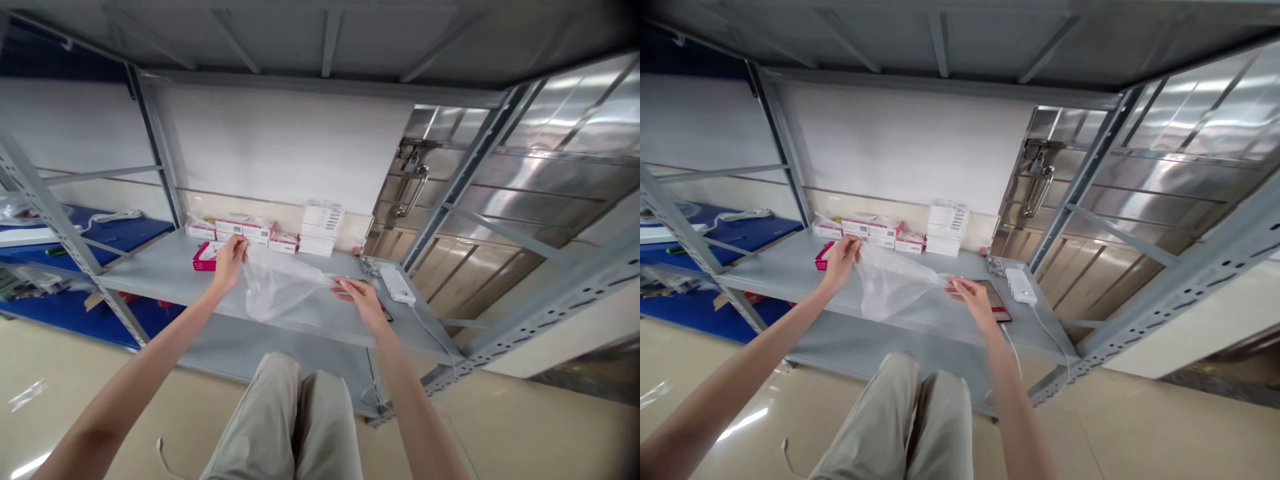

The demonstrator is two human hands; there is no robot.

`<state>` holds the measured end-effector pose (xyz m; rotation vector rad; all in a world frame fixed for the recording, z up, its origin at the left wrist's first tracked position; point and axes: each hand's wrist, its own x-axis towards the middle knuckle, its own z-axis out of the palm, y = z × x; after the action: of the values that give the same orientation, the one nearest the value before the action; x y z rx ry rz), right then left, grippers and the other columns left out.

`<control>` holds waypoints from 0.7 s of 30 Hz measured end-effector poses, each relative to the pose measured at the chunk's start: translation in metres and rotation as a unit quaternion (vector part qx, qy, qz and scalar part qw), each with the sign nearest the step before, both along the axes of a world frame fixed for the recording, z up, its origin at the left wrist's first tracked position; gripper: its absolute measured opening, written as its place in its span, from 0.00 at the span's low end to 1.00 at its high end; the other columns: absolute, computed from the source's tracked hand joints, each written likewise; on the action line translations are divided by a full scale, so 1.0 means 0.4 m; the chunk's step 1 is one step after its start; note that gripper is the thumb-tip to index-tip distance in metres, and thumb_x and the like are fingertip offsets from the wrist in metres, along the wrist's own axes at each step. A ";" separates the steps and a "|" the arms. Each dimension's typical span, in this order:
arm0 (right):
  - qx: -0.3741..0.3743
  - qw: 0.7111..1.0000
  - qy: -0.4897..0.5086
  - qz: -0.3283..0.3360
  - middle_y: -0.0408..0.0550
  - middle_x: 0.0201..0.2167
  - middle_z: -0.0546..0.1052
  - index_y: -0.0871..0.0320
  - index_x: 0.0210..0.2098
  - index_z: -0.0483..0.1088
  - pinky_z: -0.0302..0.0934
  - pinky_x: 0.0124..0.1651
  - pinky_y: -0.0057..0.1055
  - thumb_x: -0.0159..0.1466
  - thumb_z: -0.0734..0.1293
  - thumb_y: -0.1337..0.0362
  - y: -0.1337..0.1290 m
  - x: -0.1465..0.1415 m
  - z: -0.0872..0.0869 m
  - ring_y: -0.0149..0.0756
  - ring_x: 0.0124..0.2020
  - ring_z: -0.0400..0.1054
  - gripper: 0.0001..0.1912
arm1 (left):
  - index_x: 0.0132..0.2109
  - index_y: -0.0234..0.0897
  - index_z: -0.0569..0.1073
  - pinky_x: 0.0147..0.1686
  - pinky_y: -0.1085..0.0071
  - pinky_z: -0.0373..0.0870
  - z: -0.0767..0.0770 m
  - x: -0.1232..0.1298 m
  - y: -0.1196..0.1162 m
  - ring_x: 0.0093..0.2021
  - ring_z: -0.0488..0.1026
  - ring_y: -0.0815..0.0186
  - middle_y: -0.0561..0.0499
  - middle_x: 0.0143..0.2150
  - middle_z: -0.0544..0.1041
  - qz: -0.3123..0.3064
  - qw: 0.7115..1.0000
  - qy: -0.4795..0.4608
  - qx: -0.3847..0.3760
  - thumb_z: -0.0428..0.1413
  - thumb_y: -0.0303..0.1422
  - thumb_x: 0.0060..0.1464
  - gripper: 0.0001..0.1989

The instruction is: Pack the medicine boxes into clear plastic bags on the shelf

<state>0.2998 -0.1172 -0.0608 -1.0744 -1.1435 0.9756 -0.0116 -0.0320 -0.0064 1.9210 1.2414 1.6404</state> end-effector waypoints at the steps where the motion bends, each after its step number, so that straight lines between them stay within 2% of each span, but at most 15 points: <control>1: -0.010 1.000 -0.026 0.006 0.50 0.35 0.80 0.56 0.33 0.78 0.71 0.40 0.37 0.46 0.75 0.50 0.000 0.007 0.007 0.41 0.34 0.75 0.20 | 0.32 0.40 0.64 0.26 0.73 0.57 0.000 0.001 -0.002 0.20 0.61 0.70 0.59 0.19 0.63 0.012 1.000 0.000 0.002 0.47 0.32 0.58 0.06; 4: -0.018 0.996 -0.082 -0.020 0.48 0.25 0.79 0.57 0.30 0.78 0.71 0.34 0.36 0.43 0.76 0.49 0.002 0.020 0.019 0.40 0.28 0.74 0.21 | 0.33 0.40 0.65 0.26 0.74 0.55 0.002 0.002 -0.009 0.20 0.60 0.71 0.59 0.20 0.63 0.064 0.998 0.008 0.023 0.47 0.30 0.58 0.05; 7: -0.018 0.992 -0.116 -0.052 0.46 0.19 0.76 0.58 0.25 0.76 0.70 0.30 0.34 0.44 0.74 0.44 0.005 0.033 0.030 0.38 0.22 0.72 0.23 | 0.33 0.40 0.66 0.27 0.74 0.55 0.006 -0.002 -0.011 0.21 0.60 0.72 0.59 0.20 0.63 0.095 0.994 0.030 0.038 0.47 0.28 0.57 0.06; 10: -0.020 0.991 -0.115 -0.062 0.47 0.21 0.77 0.58 0.26 0.75 0.69 0.29 0.32 0.44 0.74 0.43 0.017 0.053 0.045 0.37 0.23 0.73 0.24 | 0.32 0.39 0.66 0.27 0.74 0.56 0.004 -0.005 0.000 0.20 0.60 0.72 0.59 0.20 0.63 0.080 0.996 0.042 0.027 0.48 0.29 0.57 0.06; 12: -0.018 0.993 -0.087 -0.071 0.48 0.25 0.78 0.59 0.27 0.74 0.68 0.28 0.29 0.46 0.74 0.44 0.038 0.064 0.050 0.35 0.24 0.73 0.23 | 0.33 0.39 0.66 0.26 0.74 0.57 -0.007 0.001 0.021 0.20 0.61 0.72 0.59 0.19 0.62 0.047 0.998 0.034 0.009 0.48 0.30 0.58 0.05; 14: -0.013 0.995 -0.041 -0.092 0.48 0.29 0.78 0.58 0.31 0.73 0.66 0.27 0.27 0.47 0.74 0.46 0.072 0.063 0.045 0.33 0.24 0.72 0.22 | 0.34 0.39 0.67 0.23 0.75 0.57 -0.029 0.012 0.057 0.18 0.60 0.72 0.59 0.19 0.62 0.008 0.999 0.001 -0.045 0.49 0.32 0.58 0.05; 16: -0.015 0.992 0.023 -0.127 0.48 0.37 0.79 0.55 0.41 0.72 0.65 0.27 0.28 0.48 0.72 0.47 0.109 0.036 0.023 0.35 0.28 0.73 0.26 | 0.34 0.39 0.67 0.20 0.76 0.56 -0.062 0.025 0.103 0.17 0.59 0.73 0.59 0.19 0.62 -0.002 0.989 -0.057 -0.134 0.49 0.32 0.57 0.05; 18: -0.033 0.983 0.080 -0.161 0.49 0.49 0.75 0.51 0.54 0.65 0.68 0.34 0.32 0.51 0.69 0.47 0.136 -0.022 -0.017 0.39 0.40 0.74 0.33 | 0.32 0.38 0.67 0.18 0.76 0.55 -0.098 0.035 0.152 0.15 0.59 0.73 0.59 0.19 0.63 0.024 0.972 -0.108 -0.207 0.50 0.31 0.55 0.04; 20: -0.075 0.979 0.084 -0.169 0.50 0.57 0.69 0.51 0.59 0.60 0.66 0.48 0.37 0.53 0.68 0.48 0.144 -0.104 -0.072 0.41 0.54 0.67 0.37 | 0.30 0.37 0.66 0.17 0.76 0.56 -0.133 0.038 0.196 0.15 0.60 0.73 0.58 0.18 0.63 0.060 0.960 -0.133 -0.237 0.50 0.28 0.54 0.05; 21: -0.088 0.982 0.077 -0.152 0.51 0.57 0.70 0.52 0.58 0.62 0.63 0.53 0.39 0.51 0.70 0.50 0.142 -0.148 -0.102 0.43 0.57 0.65 0.37 | 0.29 0.37 0.65 0.18 0.76 0.57 -0.148 0.036 0.214 0.15 0.60 0.73 0.58 0.18 0.63 0.073 0.957 -0.138 -0.244 0.49 0.28 0.54 0.05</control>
<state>0.2406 -0.0603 -0.1015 -1.2506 -0.7511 0.9102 0.0029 0.0535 -0.0657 1.2867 1.5198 1.4311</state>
